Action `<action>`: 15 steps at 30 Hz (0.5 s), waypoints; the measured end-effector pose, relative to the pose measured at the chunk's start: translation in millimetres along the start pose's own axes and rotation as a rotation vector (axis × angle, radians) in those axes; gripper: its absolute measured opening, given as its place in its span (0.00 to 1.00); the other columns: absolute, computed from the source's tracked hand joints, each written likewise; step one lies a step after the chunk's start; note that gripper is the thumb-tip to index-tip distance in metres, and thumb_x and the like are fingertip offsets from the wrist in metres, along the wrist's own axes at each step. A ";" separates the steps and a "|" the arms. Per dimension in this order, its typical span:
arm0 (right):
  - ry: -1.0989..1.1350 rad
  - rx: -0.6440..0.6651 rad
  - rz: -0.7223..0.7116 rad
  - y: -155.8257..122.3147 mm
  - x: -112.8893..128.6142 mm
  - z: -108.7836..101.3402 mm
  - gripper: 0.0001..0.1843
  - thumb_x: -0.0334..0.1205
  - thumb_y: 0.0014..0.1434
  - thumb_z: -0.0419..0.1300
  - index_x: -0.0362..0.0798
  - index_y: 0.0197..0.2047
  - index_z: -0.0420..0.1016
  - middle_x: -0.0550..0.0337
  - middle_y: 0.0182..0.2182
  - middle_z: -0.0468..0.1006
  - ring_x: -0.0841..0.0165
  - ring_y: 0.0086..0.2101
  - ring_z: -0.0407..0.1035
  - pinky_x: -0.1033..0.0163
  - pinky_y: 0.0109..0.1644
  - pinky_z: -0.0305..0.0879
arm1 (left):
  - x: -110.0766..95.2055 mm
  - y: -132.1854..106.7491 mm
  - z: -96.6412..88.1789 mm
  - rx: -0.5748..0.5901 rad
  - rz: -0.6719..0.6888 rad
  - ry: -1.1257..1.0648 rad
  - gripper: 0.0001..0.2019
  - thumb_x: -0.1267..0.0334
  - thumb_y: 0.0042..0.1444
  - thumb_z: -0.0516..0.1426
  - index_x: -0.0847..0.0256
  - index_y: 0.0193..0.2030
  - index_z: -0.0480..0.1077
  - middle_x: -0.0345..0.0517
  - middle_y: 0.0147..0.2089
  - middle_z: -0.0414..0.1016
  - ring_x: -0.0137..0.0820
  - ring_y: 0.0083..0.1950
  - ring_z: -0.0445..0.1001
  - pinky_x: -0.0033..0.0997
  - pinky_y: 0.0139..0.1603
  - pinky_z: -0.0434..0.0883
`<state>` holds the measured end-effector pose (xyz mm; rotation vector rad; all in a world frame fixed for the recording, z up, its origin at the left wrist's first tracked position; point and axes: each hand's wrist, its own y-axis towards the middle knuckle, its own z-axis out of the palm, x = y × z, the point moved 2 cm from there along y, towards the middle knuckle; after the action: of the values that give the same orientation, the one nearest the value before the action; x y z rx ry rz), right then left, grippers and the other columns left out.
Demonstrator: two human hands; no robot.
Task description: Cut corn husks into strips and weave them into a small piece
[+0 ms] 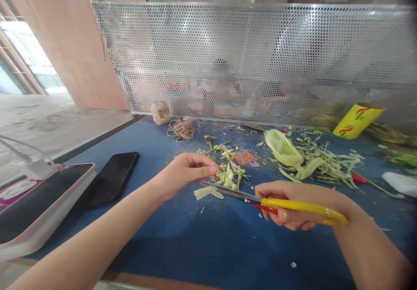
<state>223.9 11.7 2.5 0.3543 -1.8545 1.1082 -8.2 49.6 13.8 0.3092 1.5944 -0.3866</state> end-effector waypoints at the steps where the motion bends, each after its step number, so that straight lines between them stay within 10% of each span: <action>1: 0.013 0.007 -0.015 -0.1 -0.1 0.4 0.13 0.45 0.51 0.57 0.48 0.36 0.59 0.68 0.24 0.59 0.83 0.17 0.49 0.79 0.14 0.44 | 0.2 0.1 -0.3 -0.006 -0.003 0.005 0.07 0.61 0.40 0.63 0.61 0.26 0.75 0.38 0.23 0.73 0.21 0.24 0.66 0.21 0.26 0.60; 15: -0.015 -0.004 -0.007 4.1 1.9 4.1 0.13 0.47 0.52 0.55 0.48 0.36 0.60 0.65 0.26 0.61 0.83 0.18 0.52 0.80 0.14 0.44 | 1.6 1.2 4.2 0.005 0.026 -0.046 0.04 0.65 0.40 0.64 0.62 0.25 0.76 0.39 0.22 0.74 0.21 0.24 0.69 0.18 0.27 0.65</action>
<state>218.0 10.9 1.1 0.3672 -1.8669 1.0993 -4.0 48.8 11.9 0.3225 1.5429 -0.3749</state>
